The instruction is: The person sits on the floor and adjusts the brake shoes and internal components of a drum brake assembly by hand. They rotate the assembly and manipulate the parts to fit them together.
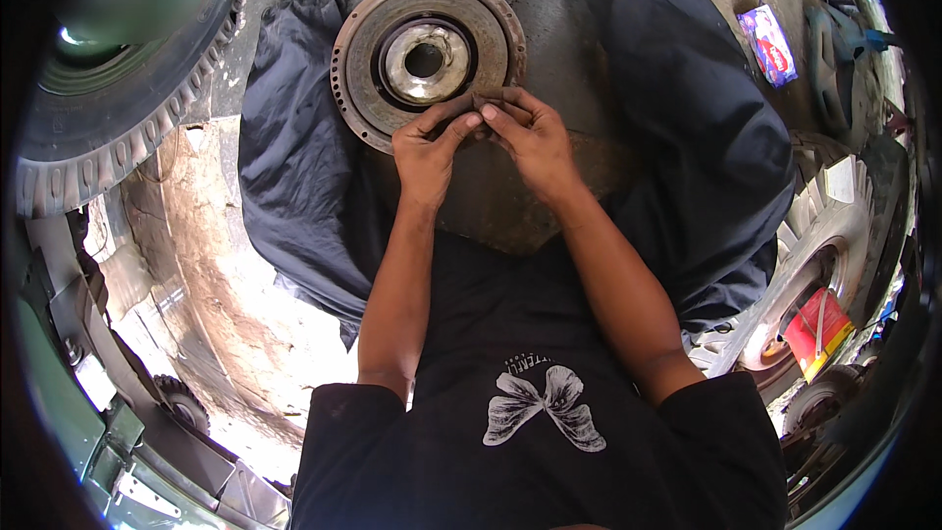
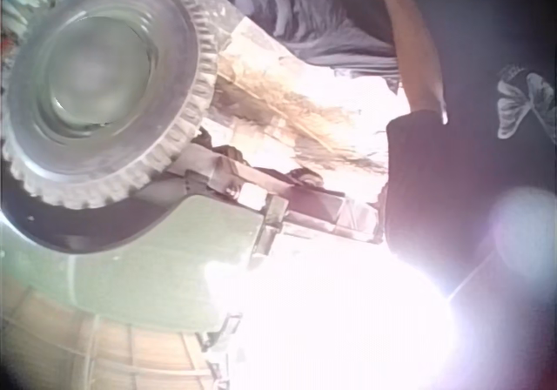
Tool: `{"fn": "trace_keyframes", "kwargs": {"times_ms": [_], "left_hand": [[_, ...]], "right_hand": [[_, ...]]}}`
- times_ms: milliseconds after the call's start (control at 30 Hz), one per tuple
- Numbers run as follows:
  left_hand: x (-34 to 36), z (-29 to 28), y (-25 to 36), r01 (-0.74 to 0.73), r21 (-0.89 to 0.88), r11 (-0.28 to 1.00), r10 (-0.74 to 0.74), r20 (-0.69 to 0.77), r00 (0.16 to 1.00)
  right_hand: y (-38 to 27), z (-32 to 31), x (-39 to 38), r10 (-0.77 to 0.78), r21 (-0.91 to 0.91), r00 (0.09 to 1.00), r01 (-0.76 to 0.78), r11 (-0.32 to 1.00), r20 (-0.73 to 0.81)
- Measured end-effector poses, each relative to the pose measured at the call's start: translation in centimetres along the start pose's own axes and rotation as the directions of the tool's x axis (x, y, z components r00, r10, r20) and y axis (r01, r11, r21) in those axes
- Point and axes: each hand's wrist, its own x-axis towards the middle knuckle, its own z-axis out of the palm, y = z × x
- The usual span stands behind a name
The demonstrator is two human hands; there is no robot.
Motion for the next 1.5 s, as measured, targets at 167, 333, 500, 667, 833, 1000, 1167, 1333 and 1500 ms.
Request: {"fn": "trace_keyframes", "kwargs": {"times_ms": [167, 333, 500, 667, 833, 1000, 1167, 1333, 1500], "left_hand": [[0.2, 0.5, -0.7, -0.066, 0.037, 0.997, 0.067, -0.029, 0.997], [0.9, 0.3, -1.5, -0.069, -0.062, 0.996, 0.068, -0.009, 0.998], [1.3, 0.3, -0.4, -0.171, 0.312, 0.935, 0.19, -0.031, 0.981], [2.1, -1.8, 0.3, -0.186, 0.489, 0.852, 0.282, -0.13, 0.951], [3.3, -2.7, -0.6, -0.329, 0.677, 0.659, 0.476, -0.036, 0.879], [3.6, -1.8, -0.1, -0.401, 0.718, 0.569, 0.54, 0.041, 0.84], [3.8, -1.9, -0.6, -0.42, 0.759, 0.497, 0.565, 0.084, 0.821], [3.9, -2.2, -0.6, -0.42, 0.775, 0.472, 0.551, 0.112, 0.827], [4.1, -2.1, -0.8, -0.419, 0.776, 0.471, 0.561, 0.103, 0.821]], "right_hand": [[-0.2, -0.3, 0.0, -0.014, -0.004, 1.0, 0.014, 1.0, 0.007], [-0.8, 0.3, -0.3, -0.037, -0.081, 0.994, 0.029, 0.996, -0.1], [-1.3, -0.8, 0.7, -0.18, -0.236, 0.959, 0.127, 0.963, -0.219], [-3.0, -3.3, 1.8, -0.375, -0.71, 0.89, 0.087, 0.699, -0.26], [-1.4, -2.7, 2.6, -0.553, -0.786, 0.817, 0.228, 0.575, -0.167], [-2.0, -2.0, 2.1, -0.622, -0.884, 0.78, 0.241, 0.401, -0.069], [-2.1, -1.9, 3.1, -0.68, -0.928, 0.733, 0.241, 0.284, -0.018], [-2.9, -2.2, 5.5, -0.717, -0.934, 0.696, 0.274, 0.229, 0.028], [-2.5, -2.1, 3.8, -0.703, -0.945, 0.705, 0.285, 0.163, 0.091]]}}
